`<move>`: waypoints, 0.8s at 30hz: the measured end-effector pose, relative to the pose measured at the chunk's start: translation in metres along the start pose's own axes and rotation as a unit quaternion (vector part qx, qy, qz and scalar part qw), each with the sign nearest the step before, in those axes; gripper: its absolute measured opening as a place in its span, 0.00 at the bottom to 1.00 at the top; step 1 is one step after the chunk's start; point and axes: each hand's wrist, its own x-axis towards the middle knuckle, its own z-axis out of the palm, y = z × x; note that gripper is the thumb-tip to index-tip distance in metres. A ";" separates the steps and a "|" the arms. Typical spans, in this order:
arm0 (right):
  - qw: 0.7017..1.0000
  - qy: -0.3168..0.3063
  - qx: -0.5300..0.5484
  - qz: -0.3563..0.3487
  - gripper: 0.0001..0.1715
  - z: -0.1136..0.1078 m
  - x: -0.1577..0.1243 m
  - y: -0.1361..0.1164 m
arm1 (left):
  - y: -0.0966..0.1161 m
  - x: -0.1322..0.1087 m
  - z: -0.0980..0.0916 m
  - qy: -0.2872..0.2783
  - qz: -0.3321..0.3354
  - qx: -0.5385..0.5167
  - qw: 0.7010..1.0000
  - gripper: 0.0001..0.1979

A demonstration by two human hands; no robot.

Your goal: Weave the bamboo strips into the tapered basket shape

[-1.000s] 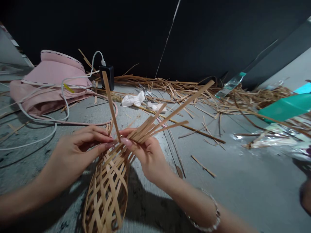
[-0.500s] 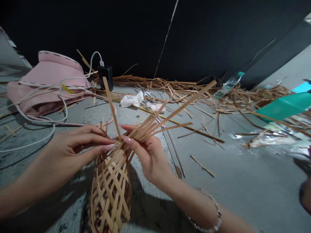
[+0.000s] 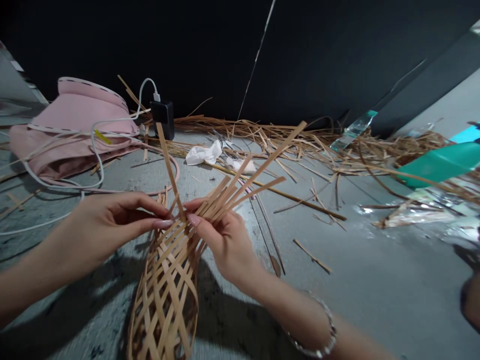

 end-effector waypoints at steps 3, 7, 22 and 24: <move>1.000 -0.019 0.005 0.008 0.05 0.000 0.000 0.001 | 0.001 -0.001 0.002 0.010 -0.002 -0.018 1.000 0.05; 1.000 -0.017 -0.025 0.002 0.05 0.001 0.001 -0.001 | 0.003 -0.002 0.001 0.004 0.019 0.022 1.000 0.07; 0.998 -0.032 -0.050 0.006 0.07 0.005 0.002 -0.005 | 0.007 0.004 -0.004 -0.036 -0.048 -0.005 0.998 0.11; 0.998 -0.048 -0.040 0.006 0.07 0.006 0.002 -0.006 | 0.007 0.004 -0.001 -0.021 -0.051 -0.015 0.998 0.10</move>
